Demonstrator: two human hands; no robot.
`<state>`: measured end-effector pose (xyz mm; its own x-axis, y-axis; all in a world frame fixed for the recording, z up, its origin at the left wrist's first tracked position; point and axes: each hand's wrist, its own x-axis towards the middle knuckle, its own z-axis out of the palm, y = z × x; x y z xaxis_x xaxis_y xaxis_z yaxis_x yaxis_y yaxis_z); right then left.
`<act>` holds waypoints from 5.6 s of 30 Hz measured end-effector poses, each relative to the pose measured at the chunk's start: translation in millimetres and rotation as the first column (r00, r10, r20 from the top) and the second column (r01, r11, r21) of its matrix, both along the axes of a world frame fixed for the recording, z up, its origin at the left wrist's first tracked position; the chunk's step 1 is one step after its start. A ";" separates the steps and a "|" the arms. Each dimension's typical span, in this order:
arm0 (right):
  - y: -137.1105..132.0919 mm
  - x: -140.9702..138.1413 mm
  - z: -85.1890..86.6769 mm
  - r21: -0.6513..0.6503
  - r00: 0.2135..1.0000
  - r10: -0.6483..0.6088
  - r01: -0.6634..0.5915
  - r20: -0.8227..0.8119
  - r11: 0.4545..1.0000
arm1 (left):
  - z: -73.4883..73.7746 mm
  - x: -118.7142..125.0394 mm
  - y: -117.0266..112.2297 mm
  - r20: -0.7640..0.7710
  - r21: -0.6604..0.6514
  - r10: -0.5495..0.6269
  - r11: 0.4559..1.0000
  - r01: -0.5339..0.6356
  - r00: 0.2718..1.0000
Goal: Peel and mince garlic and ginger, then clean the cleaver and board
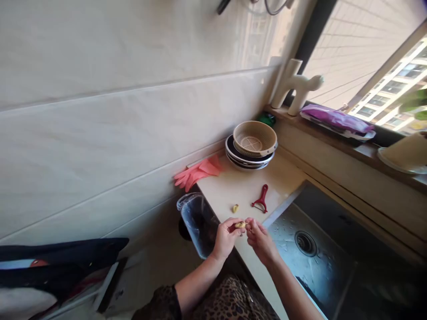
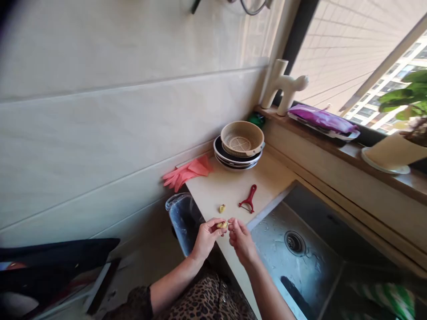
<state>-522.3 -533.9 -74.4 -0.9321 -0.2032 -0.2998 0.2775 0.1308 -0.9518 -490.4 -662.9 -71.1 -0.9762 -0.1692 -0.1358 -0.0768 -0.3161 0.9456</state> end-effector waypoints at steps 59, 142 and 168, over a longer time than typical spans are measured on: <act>-90.8 -33.7 47.0 -0.304 0.738 0.674 -0.643 -0.001 0.703 | 23.2 53.6 -87.0 0.056 0.211 0.288 0.932 -0.294 0.956; -121.9 -20.0 30.6 0.337 0.470 0.725 -0.665 -0.504 0.666 | 5.6 63.4 -88.7 0.216 0.378 0.313 0.847 -0.375 0.925; -125.3 -19.6 22.0 0.271 0.469 0.769 -0.746 -0.434 0.608 | -19.1 67.6 -94.8 0.179 0.555 0.240 0.776 -0.299 0.954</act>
